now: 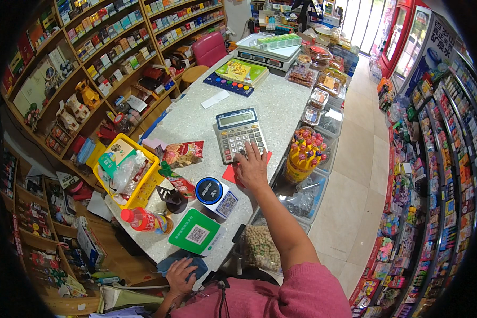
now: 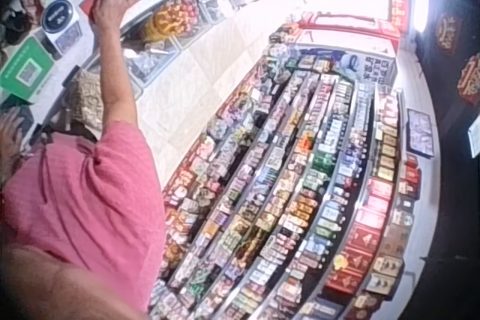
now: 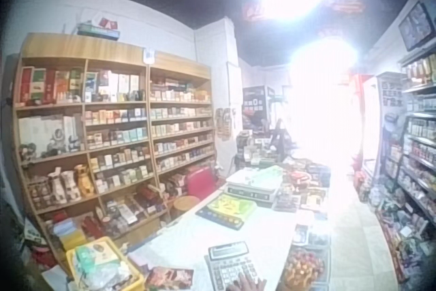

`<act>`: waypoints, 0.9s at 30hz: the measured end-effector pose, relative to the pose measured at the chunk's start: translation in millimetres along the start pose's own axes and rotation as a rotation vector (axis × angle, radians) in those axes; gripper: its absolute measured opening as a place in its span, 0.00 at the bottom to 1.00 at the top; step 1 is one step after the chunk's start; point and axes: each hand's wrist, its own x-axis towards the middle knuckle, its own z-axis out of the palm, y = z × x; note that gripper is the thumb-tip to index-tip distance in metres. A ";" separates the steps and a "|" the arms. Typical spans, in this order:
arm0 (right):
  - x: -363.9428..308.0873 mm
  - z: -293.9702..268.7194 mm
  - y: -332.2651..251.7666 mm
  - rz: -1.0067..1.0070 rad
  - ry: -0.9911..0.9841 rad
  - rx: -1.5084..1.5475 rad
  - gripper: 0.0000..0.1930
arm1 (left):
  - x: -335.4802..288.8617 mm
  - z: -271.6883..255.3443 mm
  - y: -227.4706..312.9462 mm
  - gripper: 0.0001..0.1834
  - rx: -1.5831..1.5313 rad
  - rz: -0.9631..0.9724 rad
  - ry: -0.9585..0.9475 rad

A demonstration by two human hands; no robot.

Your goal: The person wipes the front edge and top surface of a retail counter with a blue cloth, moving items such as a candy display and packaged snacks aside to reach the surface. The person then wipes the counter around a calculator and other items.

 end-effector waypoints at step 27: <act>97.3 39.0 66.9 0.130 -0.073 0.041 0.09 | -2.3 1.6 -7.3 0.13 0.034 0.012 -0.024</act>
